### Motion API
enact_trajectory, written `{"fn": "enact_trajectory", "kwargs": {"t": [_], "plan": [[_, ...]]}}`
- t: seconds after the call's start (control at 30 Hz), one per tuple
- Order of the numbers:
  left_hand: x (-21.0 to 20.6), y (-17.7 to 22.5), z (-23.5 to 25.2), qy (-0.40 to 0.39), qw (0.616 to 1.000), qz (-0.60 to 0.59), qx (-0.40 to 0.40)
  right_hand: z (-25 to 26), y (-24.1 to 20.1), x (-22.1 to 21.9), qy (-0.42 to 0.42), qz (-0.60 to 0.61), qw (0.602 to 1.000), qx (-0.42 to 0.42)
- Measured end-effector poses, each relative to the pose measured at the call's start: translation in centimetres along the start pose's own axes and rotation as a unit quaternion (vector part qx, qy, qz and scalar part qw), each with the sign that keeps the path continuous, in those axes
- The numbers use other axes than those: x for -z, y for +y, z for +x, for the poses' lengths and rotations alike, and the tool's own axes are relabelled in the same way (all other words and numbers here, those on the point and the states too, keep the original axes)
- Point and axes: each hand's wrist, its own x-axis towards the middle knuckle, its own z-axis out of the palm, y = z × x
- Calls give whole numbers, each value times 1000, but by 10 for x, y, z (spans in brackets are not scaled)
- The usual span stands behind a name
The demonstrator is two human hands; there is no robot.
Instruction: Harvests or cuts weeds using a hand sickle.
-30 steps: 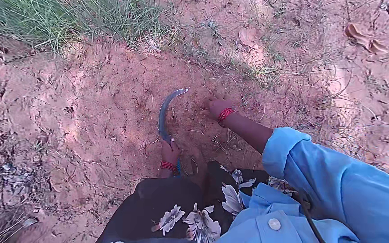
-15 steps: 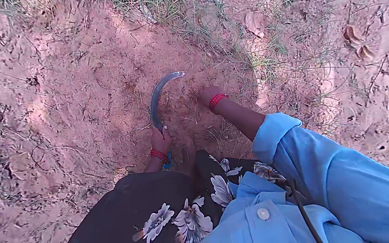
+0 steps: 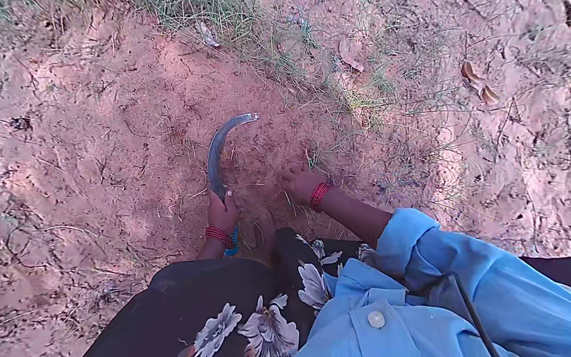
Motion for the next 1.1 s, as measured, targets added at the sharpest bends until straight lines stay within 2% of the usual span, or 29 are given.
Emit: {"fn": "enact_trajectory", "kwargs": {"t": [0.13,0.2,0.23,0.33,0.4,0.47,0.53,0.57,0.63,0.7,0.9,0.93,1.0,1.1], "plan": [[8,-8,-16,5,998,-22,-57,-7,25,6,179,-28,978,-105],[16,-5,-27,-16,993,46,-107,-7,41,17,176,-33,963,-200],[19,-1,-30,-35,989,83,-119,-7,45,23,149,-24,957,-248],[24,12,-28,-117,976,161,-90,-12,46,38,71,11,943,-324],[19,22,-25,-123,969,190,-94,-15,49,35,57,30,940,-334],[11,35,-19,-132,962,219,-100,-18,57,22,83,52,939,-331],[2,67,-6,-219,938,268,-34,-20,61,17,105,71,937,-327],[-4,84,2,-265,919,293,3,-20,60,21,94,74,936,-330],[-12,104,14,-310,890,333,42,-19,56,33,48,81,936,-340],[-10,102,12,-316,885,339,38,-18,54,35,36,83,937,-338],[12,65,-32,-282,909,305,-15,-30,41,12,46,90,949,-297],[15,66,-33,-285,903,320,-12,-34,40,6,61,102,947,-300],[14,74,-32,-290,885,364,-10,-39,45,7,28,125,941,-314],[-6,99,-12,-330,839,432,18,-41,59,11,43,161,933,-320]]}}
